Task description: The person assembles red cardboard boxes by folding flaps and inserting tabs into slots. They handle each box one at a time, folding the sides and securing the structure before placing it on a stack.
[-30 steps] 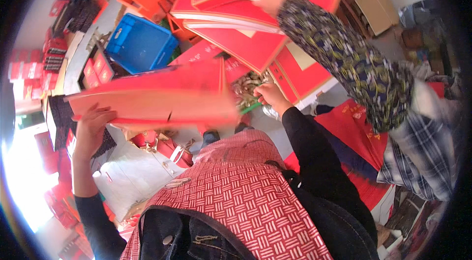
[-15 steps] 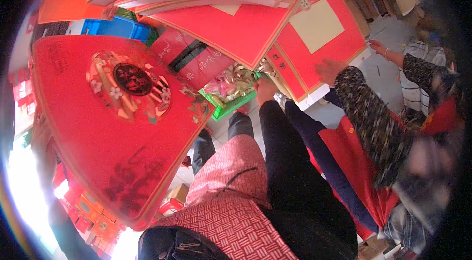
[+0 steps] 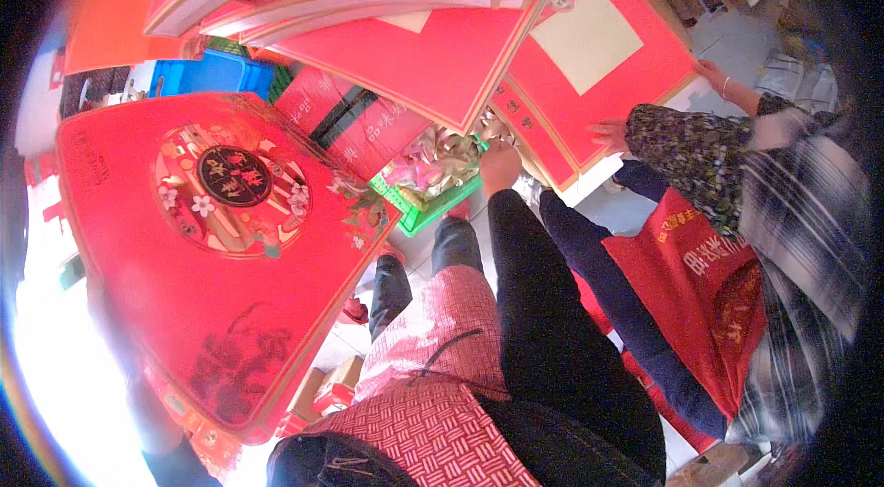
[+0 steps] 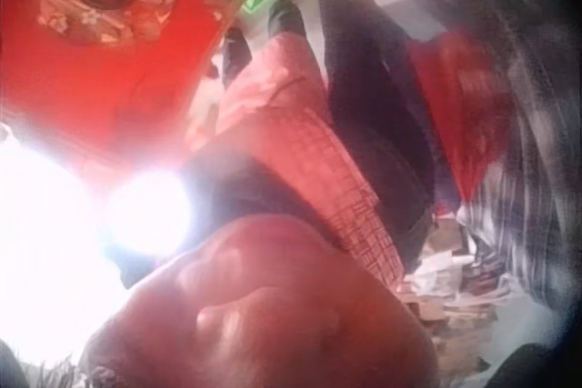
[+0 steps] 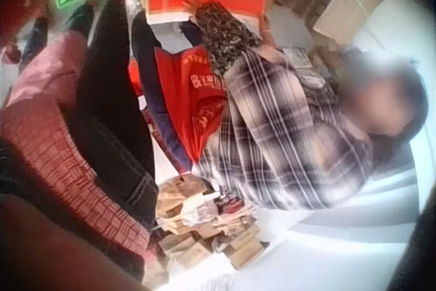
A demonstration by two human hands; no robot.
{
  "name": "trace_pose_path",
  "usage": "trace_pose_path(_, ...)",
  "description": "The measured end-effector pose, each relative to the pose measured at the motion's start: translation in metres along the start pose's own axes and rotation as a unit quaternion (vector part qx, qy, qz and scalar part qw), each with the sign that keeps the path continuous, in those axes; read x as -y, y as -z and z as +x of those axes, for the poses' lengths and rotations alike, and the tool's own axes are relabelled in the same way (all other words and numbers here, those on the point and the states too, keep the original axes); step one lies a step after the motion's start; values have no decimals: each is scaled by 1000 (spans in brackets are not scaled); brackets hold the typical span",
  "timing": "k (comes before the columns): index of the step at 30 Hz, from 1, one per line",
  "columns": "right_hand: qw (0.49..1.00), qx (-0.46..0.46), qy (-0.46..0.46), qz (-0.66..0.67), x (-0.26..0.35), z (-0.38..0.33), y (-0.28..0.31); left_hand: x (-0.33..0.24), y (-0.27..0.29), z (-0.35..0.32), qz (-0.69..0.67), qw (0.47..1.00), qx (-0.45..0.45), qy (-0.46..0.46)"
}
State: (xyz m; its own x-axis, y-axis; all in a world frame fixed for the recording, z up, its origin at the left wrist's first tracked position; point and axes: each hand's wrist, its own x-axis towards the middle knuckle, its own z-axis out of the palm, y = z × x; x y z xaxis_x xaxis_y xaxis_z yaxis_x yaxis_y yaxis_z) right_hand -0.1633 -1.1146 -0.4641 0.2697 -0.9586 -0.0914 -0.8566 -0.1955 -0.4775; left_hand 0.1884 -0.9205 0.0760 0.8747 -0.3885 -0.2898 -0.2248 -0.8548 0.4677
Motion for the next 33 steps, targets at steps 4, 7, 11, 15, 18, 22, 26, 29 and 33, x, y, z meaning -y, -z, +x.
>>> trace_pose_path(4, 997, 71, -36, 11, 49, 22, 102, 17, -40, -3, -97, 994, -29, 30)
trace_pose_path(7, 991, 68, 78, 81, 78, 29, 158, 12, -48, 1, -175, 983, 49, 18)
trace_pose_path(11, 942, -38, 188, 276, 170, 29, 246, 53, -47, 11, -185, 969, 153, -50)
trace_pose_path(15, 811, 164, 70, 557, 268, -9, 348, 111, -60, 29, -176, 956, 206, -111)
trace_pose_path(18, 771, 295, 158, 542, 316, -19, 361, 102, -62, 34, -251, 925, 249, -139)
trace_pose_path(22, 774, 368, 137, 497, 380, -29, 323, 100, -73, 48, -269, 935, 195, -125)
trace_pose_path(26, 773, 396, 120, 482, 423, -19, 260, 103, -93, 89, -394, 903, 144, -97)
trace_pose_path(29, 809, 346, 189, 436, 435, -20, 198, 111, -102, 94, -423, 891, 163, -30)
trace_pose_path(33, 835, 328, 238, 371, 450, -47, 166, 115, -89, 71, -471, 870, 149, 9)
